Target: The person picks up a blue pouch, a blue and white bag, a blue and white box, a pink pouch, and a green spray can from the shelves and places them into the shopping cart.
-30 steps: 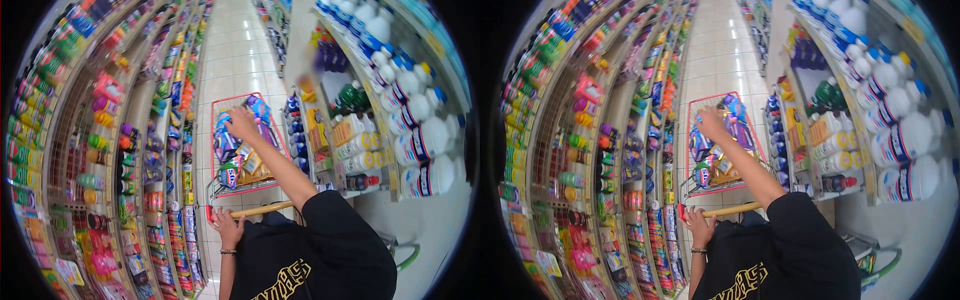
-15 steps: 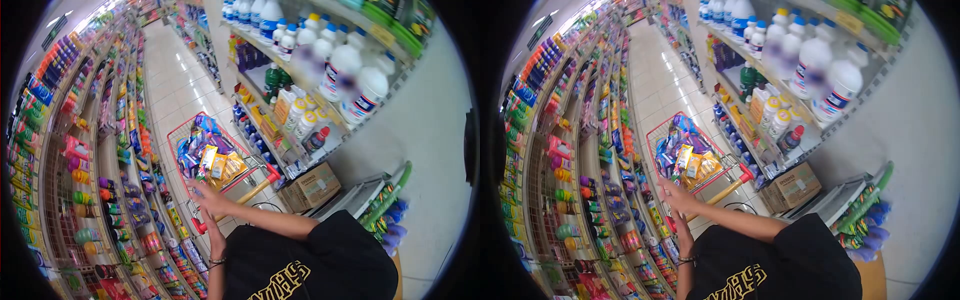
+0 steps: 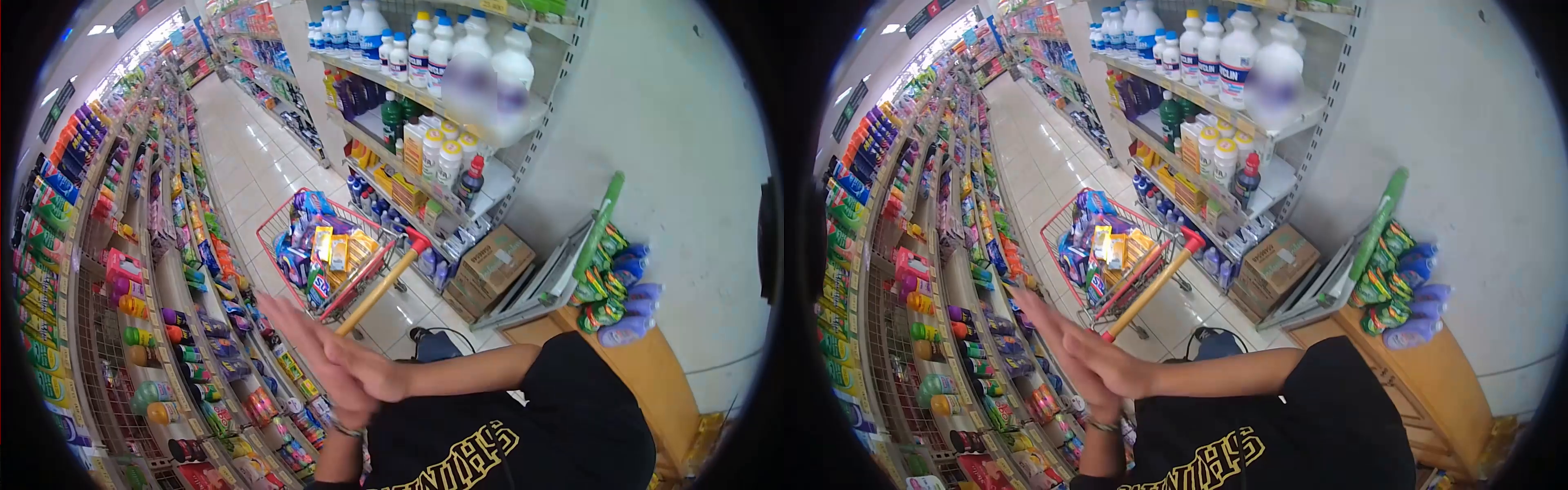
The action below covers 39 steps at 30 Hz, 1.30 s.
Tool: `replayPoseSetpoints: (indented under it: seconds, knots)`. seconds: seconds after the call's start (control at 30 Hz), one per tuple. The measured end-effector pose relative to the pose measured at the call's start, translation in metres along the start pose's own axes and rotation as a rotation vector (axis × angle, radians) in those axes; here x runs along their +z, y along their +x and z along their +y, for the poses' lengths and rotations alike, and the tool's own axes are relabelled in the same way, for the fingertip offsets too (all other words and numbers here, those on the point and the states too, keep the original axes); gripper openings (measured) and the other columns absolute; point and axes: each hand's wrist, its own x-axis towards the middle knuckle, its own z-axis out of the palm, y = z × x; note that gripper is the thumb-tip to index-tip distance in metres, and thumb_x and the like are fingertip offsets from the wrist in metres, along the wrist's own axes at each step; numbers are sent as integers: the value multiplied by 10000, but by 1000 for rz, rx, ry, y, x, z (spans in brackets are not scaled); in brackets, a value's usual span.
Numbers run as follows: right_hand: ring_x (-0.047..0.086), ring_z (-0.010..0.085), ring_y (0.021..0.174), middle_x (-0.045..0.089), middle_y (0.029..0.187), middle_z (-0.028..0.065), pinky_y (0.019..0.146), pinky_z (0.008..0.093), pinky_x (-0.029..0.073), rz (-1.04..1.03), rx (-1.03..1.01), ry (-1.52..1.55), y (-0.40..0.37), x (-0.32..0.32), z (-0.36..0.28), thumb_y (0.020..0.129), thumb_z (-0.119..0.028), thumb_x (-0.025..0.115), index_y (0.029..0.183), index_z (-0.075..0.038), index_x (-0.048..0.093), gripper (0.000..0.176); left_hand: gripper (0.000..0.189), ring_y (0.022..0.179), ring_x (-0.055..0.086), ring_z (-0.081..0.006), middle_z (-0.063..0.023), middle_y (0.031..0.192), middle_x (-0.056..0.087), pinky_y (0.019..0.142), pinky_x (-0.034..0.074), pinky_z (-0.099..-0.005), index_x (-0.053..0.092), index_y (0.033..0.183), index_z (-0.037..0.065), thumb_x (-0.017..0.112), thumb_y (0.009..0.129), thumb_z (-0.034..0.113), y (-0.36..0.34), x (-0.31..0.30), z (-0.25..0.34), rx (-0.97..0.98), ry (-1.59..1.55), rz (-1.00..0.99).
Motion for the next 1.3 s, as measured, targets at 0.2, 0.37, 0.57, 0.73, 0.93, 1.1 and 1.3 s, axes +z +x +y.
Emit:
replayPoseSetpoints:
  seconds: [0.2, 0.37, 0.57, 0.73, 0.93, 1.1, 1.3]
  knots:
    - [175, 318, 1563, 213, 1671, 205, 1282, 428, 70, 56, 63, 657, -20, 4, -10, 1068, -575, 265, 1592, 49, 186, 819, 694, 1533, 229, -396, -262, 1640, 254, 1267, 153, -489, 239, 1583, -39, 255, 1099, 457, 1, -21, -26, -152, -1235, -49]
    - [264, 337, 1535, 302, 1629, 231, 1280, 481, 146, 184, 236, 938, -31, 11, -11, 1043, -629, 254, 1574, 54, 241, 865, 752, 1515, 264, -419, -315, 1606, 276, 1264, 182, -500, 186, 1583, -61, 294, 1084, 492, -27, -33, -25, -356, -1424, -147]
    - [213, 350, 1550, 245, 1646, 247, 1280, 492, 136, 104, 307, 1026, -34, 12, 1, 1038, -648, 251, 1573, 64, 233, 891, 737, 1533, 224, -409, -302, 1619, 267, 1264, 171, -498, 281, 1562, -56, 246, 1083, 503, -47, -53, -39, -411, -1632, -71]
    - [151, 349, 1566, 196, 1661, 245, 1284, 486, 81, 43, 377, 978, -27, 13, 9, 1035, -645, 290, 1574, 66, 229, 894, 742, 1537, 228, -391, -296, 1622, 266, 1264, 178, -493, 294, 1553, -68, 246, 1083, 505, -59, -69, -52, -396, -1657, -21]
    - [660, 271, 1184, 502, 1499, 239, 954, 325, 558, 218, 368, 465, -17, -12, 35, 992, -155, 632, 1512, -20, 427, 575, 570, 1451, 417, -361, -283, 1582, 360, 1191, 365, -472, 381, 1515, -51, 425, 1088, 324, -81, -78, -83, -480, -1498, 184]
    - [328, 37, 352, 460, 571, -33, 328, 215, 258, 413, 428, 180, 1, -94, 80, 1025, -155, 619, 917, -99, 564, 134, 292, 845, 745, -181, -151, 1004, 748, 655, 569, -234, 666, 1204, -46, 722, 945, 77, -149, -74, -135, -837, -880, 490]
    - [371, 48, 425, 518, 611, -14, 381, 215, 280, 340, 449, -3, 47, -177, 136, 1068, -282, 564, 925, -77, 574, 250, 473, 393, 353, -58, 66, 542, 438, 377, 265, -239, 523, 651, 126, 648, 1015, 400, -313, -57, -182, -1190, -625, 1029]
